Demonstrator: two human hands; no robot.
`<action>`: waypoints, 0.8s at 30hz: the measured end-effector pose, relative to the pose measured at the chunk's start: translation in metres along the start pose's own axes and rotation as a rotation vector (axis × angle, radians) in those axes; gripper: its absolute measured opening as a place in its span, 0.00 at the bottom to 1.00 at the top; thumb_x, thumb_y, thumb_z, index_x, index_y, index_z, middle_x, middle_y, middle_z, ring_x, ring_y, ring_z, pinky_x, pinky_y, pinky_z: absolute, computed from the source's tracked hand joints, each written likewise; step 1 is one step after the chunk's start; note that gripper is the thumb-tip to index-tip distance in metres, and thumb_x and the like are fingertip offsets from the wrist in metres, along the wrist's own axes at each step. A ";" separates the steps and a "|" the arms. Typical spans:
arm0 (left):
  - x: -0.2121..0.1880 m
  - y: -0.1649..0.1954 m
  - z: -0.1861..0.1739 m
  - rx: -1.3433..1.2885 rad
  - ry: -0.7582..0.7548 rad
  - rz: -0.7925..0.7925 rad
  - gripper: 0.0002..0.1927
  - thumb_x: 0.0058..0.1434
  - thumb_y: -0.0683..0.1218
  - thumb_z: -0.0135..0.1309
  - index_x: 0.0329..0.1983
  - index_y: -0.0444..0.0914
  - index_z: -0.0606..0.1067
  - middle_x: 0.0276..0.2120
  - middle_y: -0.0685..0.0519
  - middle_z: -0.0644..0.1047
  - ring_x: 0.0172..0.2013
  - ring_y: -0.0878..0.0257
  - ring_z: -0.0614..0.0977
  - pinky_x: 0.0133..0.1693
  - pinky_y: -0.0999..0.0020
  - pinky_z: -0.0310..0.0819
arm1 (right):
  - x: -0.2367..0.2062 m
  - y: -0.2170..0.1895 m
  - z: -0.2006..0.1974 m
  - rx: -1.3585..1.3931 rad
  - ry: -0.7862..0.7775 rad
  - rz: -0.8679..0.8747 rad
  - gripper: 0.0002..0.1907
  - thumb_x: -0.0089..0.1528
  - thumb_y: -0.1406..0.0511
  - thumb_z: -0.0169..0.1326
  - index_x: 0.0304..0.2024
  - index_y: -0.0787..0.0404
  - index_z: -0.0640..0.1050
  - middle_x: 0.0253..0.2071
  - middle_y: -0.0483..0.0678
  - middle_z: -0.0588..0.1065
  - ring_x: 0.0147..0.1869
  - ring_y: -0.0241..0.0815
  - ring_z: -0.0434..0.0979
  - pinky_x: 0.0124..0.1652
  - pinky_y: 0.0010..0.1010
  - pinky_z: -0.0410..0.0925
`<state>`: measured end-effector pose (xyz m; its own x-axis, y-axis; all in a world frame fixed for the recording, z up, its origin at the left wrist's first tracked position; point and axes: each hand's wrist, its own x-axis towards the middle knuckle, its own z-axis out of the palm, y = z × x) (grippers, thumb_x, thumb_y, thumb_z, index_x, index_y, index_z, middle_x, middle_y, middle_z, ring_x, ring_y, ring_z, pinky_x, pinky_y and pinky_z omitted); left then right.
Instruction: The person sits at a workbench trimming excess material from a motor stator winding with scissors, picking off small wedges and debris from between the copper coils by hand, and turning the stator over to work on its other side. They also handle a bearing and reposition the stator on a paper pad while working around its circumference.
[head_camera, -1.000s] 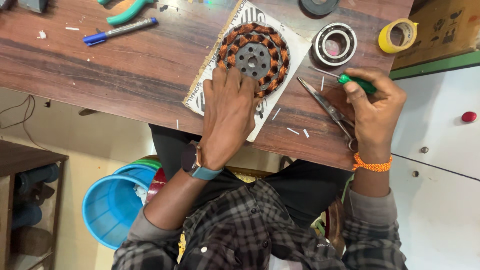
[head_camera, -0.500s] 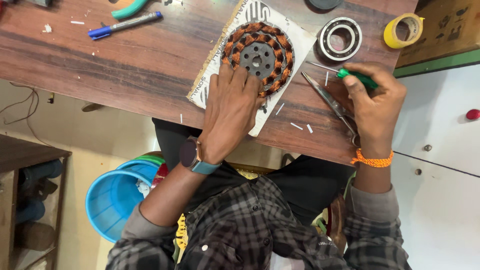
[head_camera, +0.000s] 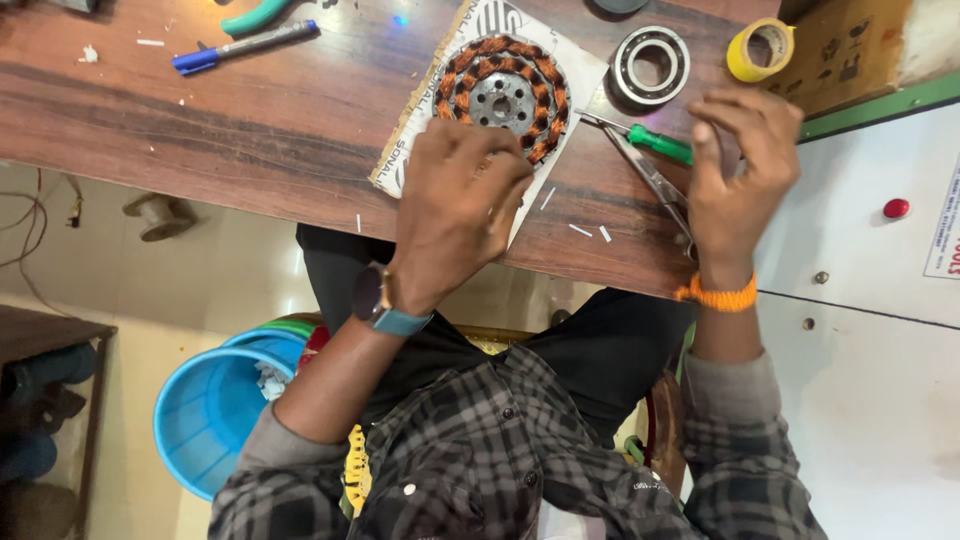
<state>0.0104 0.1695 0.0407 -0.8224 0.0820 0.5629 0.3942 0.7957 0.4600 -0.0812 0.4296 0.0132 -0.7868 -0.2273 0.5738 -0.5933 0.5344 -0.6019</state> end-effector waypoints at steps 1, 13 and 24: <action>0.001 0.004 -0.007 -0.094 0.057 -0.066 0.07 0.59 0.41 0.66 0.39 0.38 0.80 0.44 0.55 0.79 0.49 0.55 0.73 0.50 0.60 0.68 | -0.009 -0.010 -0.006 0.137 0.004 0.122 0.06 0.72 0.70 0.59 0.47 0.69 0.80 0.46 0.53 0.77 0.50 0.44 0.76 0.50 0.30 0.70; -0.047 0.030 -0.098 -0.409 0.056 -0.390 0.05 0.60 0.39 0.63 0.38 0.34 0.79 0.40 0.49 0.82 0.46 0.59 0.84 0.51 0.68 0.74 | -0.052 -0.125 0.053 0.313 -0.225 -0.037 0.19 0.70 0.56 0.57 0.51 0.66 0.81 0.51 0.52 0.80 0.59 0.52 0.80 0.61 0.38 0.72; -0.108 -0.015 -0.096 -0.933 0.413 -0.825 0.07 0.67 0.41 0.60 0.39 0.31 0.78 0.34 0.53 0.79 0.33 0.68 0.77 0.36 0.73 0.70 | -0.048 -0.164 0.093 0.399 -0.332 -0.089 0.15 0.58 0.70 0.70 0.47 0.61 0.84 0.33 0.46 0.74 0.31 0.32 0.71 0.28 0.26 0.63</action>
<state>0.1326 0.0917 0.0389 -0.8367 -0.5472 -0.0203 0.1089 -0.2027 0.9732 0.0381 0.2776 0.0324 -0.7034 -0.5382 0.4643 -0.6280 0.1646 -0.7606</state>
